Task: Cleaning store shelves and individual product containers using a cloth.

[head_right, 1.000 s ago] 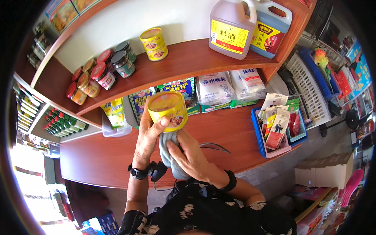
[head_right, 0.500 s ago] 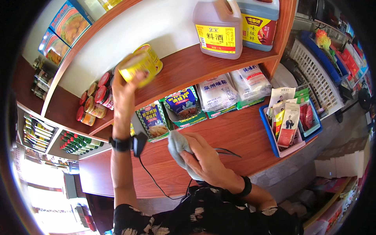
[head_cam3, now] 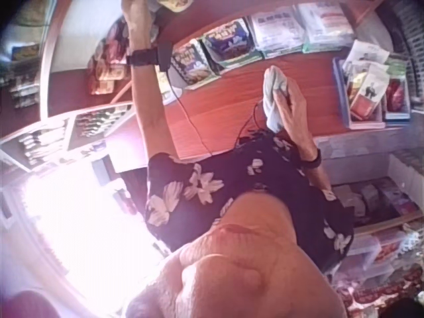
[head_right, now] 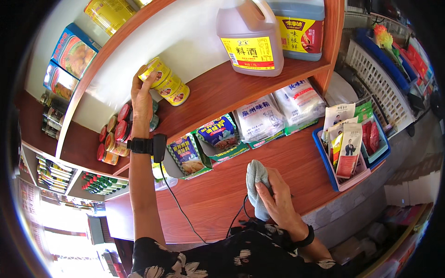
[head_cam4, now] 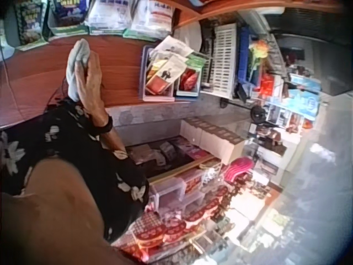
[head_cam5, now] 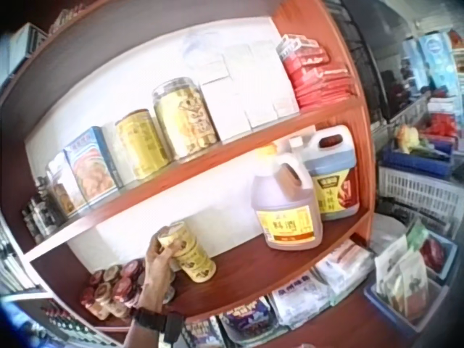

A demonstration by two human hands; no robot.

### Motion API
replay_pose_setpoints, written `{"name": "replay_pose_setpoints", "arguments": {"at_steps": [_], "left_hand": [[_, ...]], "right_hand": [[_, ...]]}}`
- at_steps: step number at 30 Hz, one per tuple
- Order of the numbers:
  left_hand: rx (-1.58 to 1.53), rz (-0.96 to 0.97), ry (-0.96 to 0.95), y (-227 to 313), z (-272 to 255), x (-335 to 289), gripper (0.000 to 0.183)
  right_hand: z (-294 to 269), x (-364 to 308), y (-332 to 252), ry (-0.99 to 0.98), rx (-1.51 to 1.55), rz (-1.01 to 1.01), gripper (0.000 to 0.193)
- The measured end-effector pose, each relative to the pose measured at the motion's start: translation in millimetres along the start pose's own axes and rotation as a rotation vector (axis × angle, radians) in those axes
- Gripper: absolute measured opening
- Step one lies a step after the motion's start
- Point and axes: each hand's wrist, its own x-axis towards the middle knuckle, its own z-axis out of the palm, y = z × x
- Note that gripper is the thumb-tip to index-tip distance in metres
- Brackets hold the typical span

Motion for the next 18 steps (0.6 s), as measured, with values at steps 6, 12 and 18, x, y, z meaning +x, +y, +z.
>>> {"name": "replay_pose_setpoints", "arguments": {"at_steps": [6,12,18], "left_hand": [[-0.056,0.029,-0.048,-1.0,6.5,6.2,0.067],[-0.085,-0.014,-0.096,3.8,1.9,5.9,0.061],[-0.017,-0.015,-0.036,-3.2,1.4,-8.4,0.074]], "right_hand": [[4.4,10.5,-1.2,-0.018,0.002,-0.017,0.027],[6.4,27.7,-6.6,-0.064,-0.009,-0.043,0.028],[7.7,47.6,-22.4,-0.108,-0.062,-0.117,0.034]]}}
